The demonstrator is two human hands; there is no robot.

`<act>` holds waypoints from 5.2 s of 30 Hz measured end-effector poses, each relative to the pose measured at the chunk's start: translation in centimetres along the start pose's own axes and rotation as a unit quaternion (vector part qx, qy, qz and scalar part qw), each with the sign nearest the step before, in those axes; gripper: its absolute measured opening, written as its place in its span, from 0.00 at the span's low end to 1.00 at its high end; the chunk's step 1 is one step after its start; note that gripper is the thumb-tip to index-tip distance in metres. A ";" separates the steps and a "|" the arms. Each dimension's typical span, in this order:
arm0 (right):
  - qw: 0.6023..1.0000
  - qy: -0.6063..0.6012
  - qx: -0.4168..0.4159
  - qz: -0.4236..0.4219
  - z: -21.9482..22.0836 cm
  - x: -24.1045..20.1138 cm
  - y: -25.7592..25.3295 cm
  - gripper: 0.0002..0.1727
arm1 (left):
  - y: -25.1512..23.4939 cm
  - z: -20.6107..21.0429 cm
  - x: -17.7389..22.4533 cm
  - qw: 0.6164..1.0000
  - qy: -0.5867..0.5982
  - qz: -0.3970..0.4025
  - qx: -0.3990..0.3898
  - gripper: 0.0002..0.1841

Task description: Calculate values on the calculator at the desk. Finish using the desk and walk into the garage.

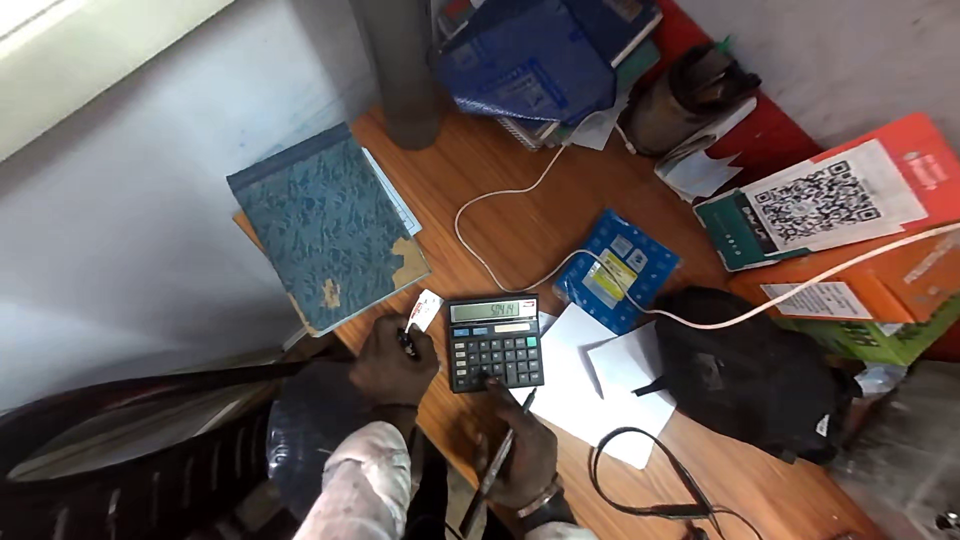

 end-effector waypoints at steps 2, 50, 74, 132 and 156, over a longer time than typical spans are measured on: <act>1.000 -0.009 -0.002 -0.013 0.5 -0.1 -0.2 0.23 | 0.0 0.0 0.0 1.000 -0.002 -0.004 -0.004 0.15; 0.995 0.052 -0.046 0.069 1.8 -0.1 -2.8 0.29 | -0.1 -0.1 0.0 1.000 -0.012 -0.007 0.007 0.16; 0.998 0.017 -0.037 0.043 -0.5 -1.6 1.2 0.29 | 0.0 -0.2 0.2 1.000 -0.002 0.005 0.014 0.15; 0.988 0.074 -0.082 0.112 -1.4 0.5 0.9 0.32 | -0.1 -0.1 0.2 0.998 -0.032 -0.049 -0.033 0.17; 0.998 -0.030 -0.007 0.060 -1.8 0.7 3.3 0.29 | 0.0 -0.2 -0.1 0.998 0.003 -0.054 0.015 0.16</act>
Point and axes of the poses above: each hand's wrist, its own y-axis away from the middle knuckle, its own z-axis out of the palm, x = y × z, the point moved 7 cm from there along -y, towards the middle knuckle, and after that the axes turned 14 degrees about -z, right-handed, at the moved point
